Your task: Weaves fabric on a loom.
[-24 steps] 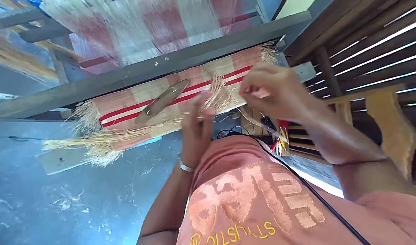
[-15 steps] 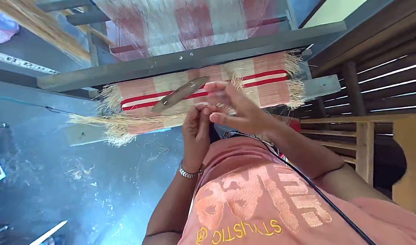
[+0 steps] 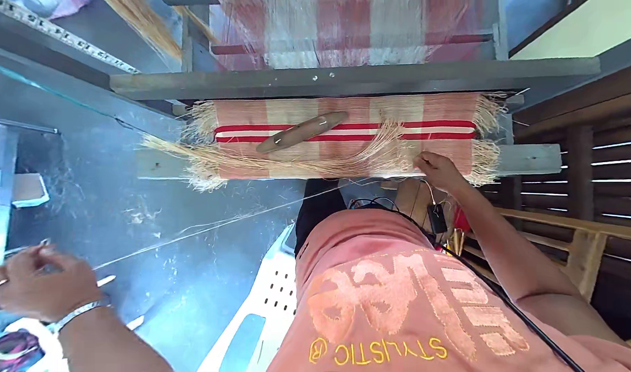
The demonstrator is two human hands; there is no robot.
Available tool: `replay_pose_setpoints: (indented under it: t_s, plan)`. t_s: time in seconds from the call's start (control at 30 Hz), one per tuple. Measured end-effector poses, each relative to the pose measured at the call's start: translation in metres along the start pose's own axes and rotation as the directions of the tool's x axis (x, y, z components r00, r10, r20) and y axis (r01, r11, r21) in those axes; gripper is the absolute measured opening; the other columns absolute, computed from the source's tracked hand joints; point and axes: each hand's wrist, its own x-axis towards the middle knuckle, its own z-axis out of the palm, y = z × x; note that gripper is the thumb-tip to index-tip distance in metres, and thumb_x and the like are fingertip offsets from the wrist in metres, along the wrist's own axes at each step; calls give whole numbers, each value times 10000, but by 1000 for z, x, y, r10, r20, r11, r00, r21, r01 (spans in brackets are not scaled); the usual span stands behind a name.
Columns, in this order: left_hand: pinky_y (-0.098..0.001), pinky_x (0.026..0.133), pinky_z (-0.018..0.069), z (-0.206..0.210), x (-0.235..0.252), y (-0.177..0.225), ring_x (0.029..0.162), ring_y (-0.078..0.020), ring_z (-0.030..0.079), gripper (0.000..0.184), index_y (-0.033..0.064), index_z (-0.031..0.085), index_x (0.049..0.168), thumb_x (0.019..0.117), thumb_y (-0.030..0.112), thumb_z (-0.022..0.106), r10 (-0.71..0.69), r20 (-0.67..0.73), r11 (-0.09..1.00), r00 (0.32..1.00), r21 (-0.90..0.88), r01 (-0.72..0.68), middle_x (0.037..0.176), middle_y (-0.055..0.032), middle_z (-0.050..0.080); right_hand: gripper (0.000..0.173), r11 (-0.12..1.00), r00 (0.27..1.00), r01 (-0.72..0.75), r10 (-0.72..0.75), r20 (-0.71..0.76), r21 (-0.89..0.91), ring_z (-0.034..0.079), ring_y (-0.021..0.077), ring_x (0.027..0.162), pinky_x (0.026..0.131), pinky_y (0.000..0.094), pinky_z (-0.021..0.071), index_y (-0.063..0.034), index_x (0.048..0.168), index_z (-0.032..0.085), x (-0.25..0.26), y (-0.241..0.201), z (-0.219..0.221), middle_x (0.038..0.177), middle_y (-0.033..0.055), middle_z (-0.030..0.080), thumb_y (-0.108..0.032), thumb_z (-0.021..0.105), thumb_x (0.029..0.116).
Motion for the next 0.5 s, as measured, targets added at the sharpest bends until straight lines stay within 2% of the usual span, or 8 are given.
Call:
replay_pose_setpoints:
  t_s: [0.07,0.1,0.17,0.23,0.3,0.4,0.5]
  plan:
    - [-593,1140,353,-17,-2,-6,1348,-483,493,508,-73,568,1363,1096,297,344,-122,-21,988,992,89,123,1395,-349,536,381,1000,997,-13,11,-72,-20,667,395,955,894,625,504,55,1115,668,8,9,3,1019,253,682,-256,448,1115]
    - [-586,1159,331,-21,-3,-1,1369,-486,470,499,-86,569,1354,1097,283,352,-113,-34,991,993,61,115,1404,-354,526,380,1000,996,-11,8,-89,-28,662,393,947,887,619,503,58,1106,661,11,7,4,1014,253,675,-254,445,1116]
    - [-608,1172,291,-21,-9,34,1381,-544,419,484,-149,552,1318,1107,248,372,39,-6,998,999,-53,-40,1392,-408,496,361,996,997,41,-46,-60,-75,665,394,999,922,603,507,70,1109,666,16,-2,6,1072,263,670,-222,454,1109]
    - [-642,1135,329,-1,-20,87,1328,-552,459,463,-149,581,1265,1109,245,395,257,68,959,964,-142,-246,1345,-407,519,323,977,995,98,-91,47,-190,658,410,1107,999,593,507,70,1132,691,20,-15,2,1171,274,665,-195,512,1087]
    - [-621,1068,424,35,-33,142,1228,-487,564,400,-93,638,1209,1099,237,441,444,126,878,887,-258,-403,1258,-333,602,289,933,990,92,-48,132,-349,651,455,1112,988,655,490,30,1108,724,22,-38,-12,1137,277,685,-231,629,1031]
    - [-599,985,494,76,-47,220,1104,-430,644,324,-65,704,1117,1060,208,539,634,203,727,746,-486,-485,1121,-276,679,375,887,998,6,21,55,-463,671,512,1002,847,765,481,-16,1111,723,16,-91,-37,1033,271,711,-370,654,1009]
    - [-605,932,517,110,-47,259,1006,-401,677,296,-32,727,1086,1042,219,576,719,296,664,628,-559,-497,1038,-239,700,424,900,987,84,-135,-89,-428,665,470,1062,908,715,491,-3,1203,666,19,-145,-48,1107,252,695,-389,596,1041]
